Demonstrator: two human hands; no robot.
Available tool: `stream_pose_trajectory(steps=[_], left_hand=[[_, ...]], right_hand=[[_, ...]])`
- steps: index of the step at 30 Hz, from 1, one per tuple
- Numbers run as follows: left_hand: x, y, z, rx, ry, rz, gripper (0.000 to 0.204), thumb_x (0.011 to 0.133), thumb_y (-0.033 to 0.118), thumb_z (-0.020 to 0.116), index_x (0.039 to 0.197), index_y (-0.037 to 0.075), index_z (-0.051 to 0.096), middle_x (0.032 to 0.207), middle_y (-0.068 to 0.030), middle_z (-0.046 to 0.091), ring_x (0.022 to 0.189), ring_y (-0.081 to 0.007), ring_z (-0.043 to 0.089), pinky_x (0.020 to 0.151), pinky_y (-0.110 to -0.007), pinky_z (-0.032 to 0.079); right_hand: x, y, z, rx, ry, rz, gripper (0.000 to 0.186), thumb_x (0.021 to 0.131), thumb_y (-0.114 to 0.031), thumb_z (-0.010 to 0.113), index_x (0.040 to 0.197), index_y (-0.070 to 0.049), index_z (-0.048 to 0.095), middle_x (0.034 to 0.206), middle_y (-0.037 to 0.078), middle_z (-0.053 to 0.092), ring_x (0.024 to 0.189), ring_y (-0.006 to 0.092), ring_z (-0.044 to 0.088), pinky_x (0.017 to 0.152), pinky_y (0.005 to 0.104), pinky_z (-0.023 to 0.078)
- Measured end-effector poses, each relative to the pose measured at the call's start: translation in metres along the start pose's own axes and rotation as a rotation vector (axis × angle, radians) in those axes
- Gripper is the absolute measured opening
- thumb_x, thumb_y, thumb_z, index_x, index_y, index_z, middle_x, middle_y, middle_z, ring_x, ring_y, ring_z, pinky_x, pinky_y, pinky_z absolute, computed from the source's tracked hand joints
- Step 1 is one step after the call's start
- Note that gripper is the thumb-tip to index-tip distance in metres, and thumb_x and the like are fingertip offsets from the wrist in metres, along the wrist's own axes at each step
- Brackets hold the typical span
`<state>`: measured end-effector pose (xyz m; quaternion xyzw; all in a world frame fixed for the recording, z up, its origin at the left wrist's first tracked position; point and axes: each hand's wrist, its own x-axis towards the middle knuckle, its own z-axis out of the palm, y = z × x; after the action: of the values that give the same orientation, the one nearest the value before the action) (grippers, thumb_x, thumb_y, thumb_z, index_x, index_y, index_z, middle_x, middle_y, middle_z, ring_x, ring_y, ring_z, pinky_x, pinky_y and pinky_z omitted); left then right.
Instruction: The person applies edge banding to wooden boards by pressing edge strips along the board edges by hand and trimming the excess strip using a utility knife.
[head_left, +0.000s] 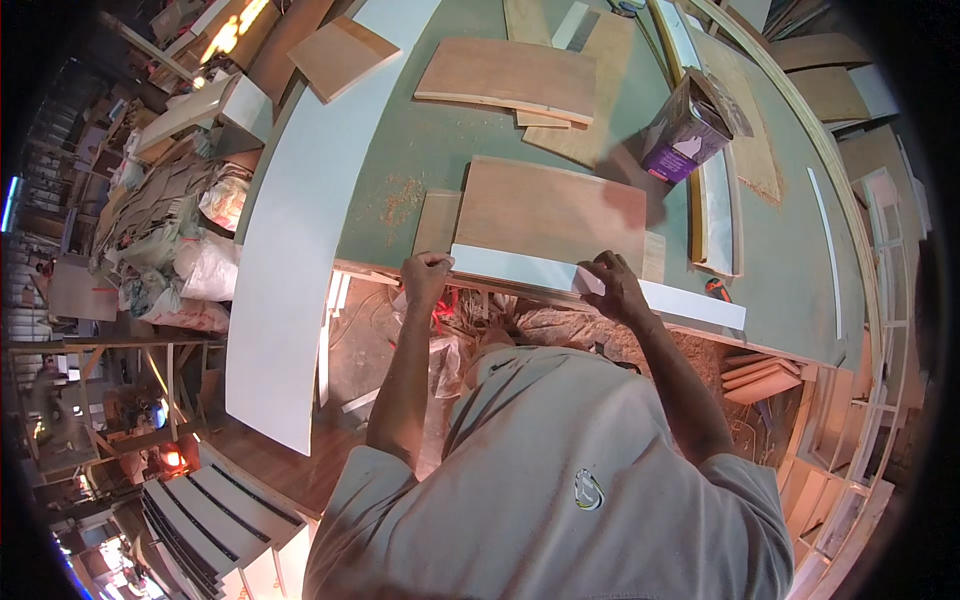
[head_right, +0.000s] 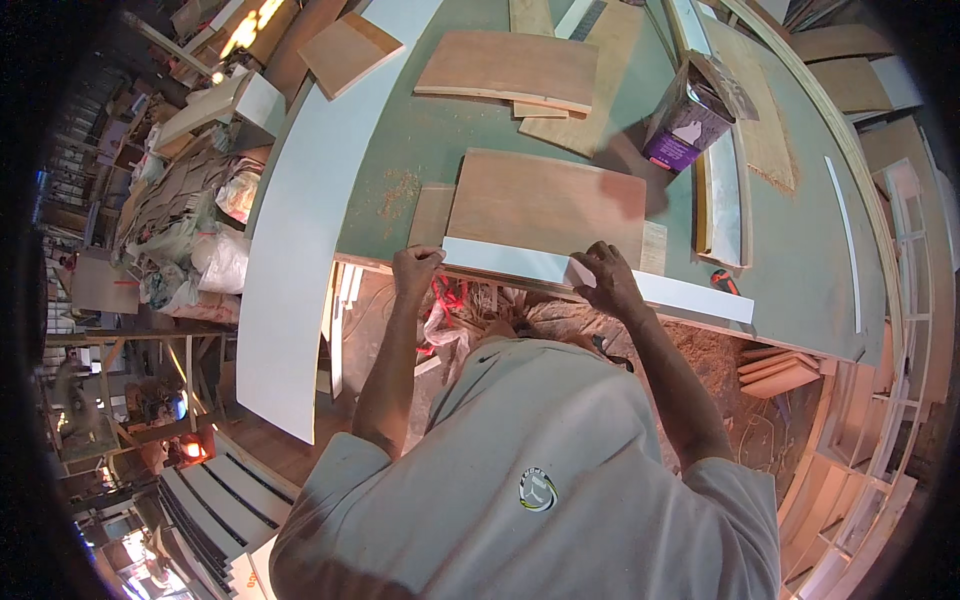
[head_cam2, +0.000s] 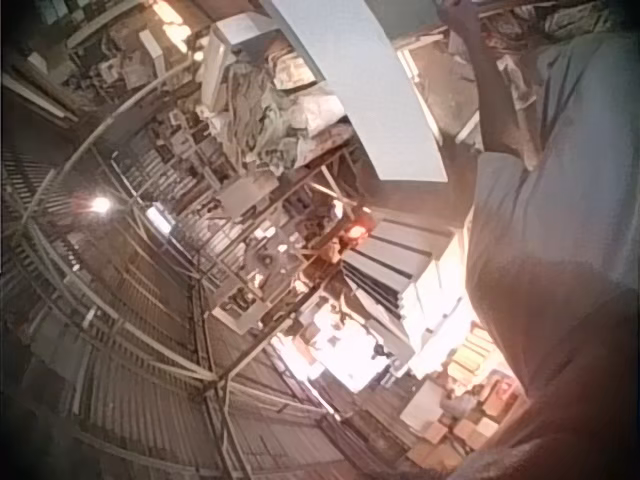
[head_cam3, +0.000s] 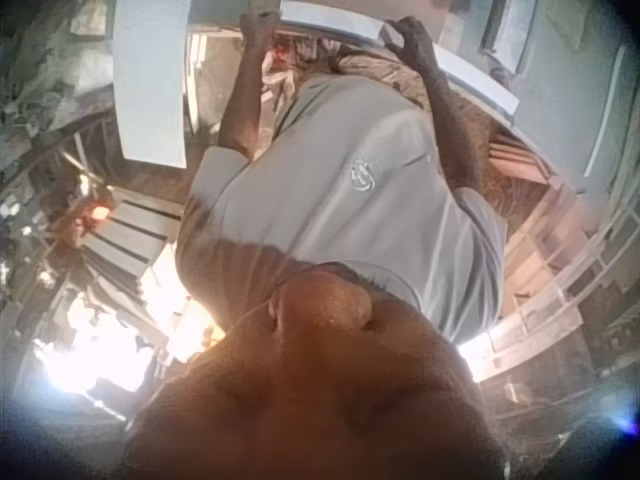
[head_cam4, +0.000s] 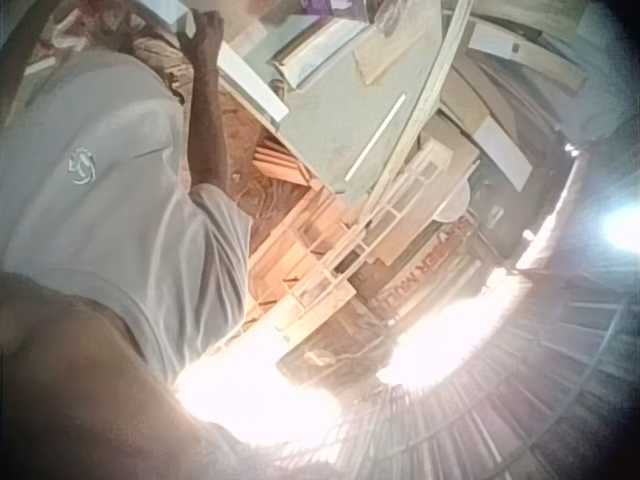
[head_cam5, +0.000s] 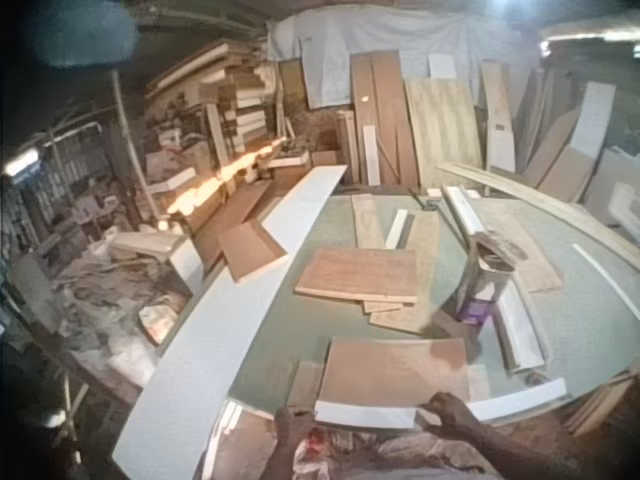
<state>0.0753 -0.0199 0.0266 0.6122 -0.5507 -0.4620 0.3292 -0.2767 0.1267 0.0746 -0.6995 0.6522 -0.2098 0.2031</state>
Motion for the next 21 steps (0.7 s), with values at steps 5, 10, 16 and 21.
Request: stream_pose_trajectory(steps=[5,10,16,21], left_hand=[[0.001,-0.003,-0.001,0.03,0.012,0.012,0.012,0.082,0.007,0.077,0.089,-0.003,0.078,0.075,-0.0107,0.076,0.065,-0.0155,0.073,0.062,-0.028,0.056],[0.001,-0.004,0.0,0.015,0.023,0.001,0.013,0.082,0.008,0.078,0.089,-0.002,0.079,0.073,-0.0101,0.075,0.064,-0.0143,0.071,0.061,-0.028,0.055],[0.0,-0.008,0.002,0.023,0.047,0.014,0.012,0.082,0.008,0.078,0.087,-0.002,0.079,0.071,-0.0097,0.075,0.064,-0.0142,0.071,0.061,-0.028,0.055],[0.002,-0.012,0.005,0.005,0.058,0.023,0.012,0.081,0.008,0.078,0.087,-0.002,0.079,0.072,-0.0106,0.075,0.064,-0.0153,0.071,0.061,-0.029,0.055]], right_hand=[[0.001,-0.002,-0.001,-0.003,-0.013,0.007,0.062,0.068,-0.013,0.087,0.126,-0.012,0.067,0.12,0.014,0.059,0.114,0.0351,0.057,0.098,0.0461,0.051],[0.0,-0.001,0.002,-0.024,-0.009,0.003,0.062,0.068,-0.013,0.087,0.127,-0.012,0.067,0.119,0.014,0.059,0.113,0.0353,0.057,0.097,0.0458,0.051],[0.001,0.001,0.004,-0.043,0.011,-0.009,0.062,0.067,-0.013,0.088,0.126,-0.012,0.068,0.118,0.015,0.06,0.111,0.0355,0.058,0.095,0.0458,0.052],[0.001,-0.002,0.003,-0.059,0.025,-0.032,0.06,0.067,-0.012,0.087,0.124,-0.012,0.069,0.115,0.014,0.061,0.11,0.0352,0.058,0.094,0.0452,0.052]])
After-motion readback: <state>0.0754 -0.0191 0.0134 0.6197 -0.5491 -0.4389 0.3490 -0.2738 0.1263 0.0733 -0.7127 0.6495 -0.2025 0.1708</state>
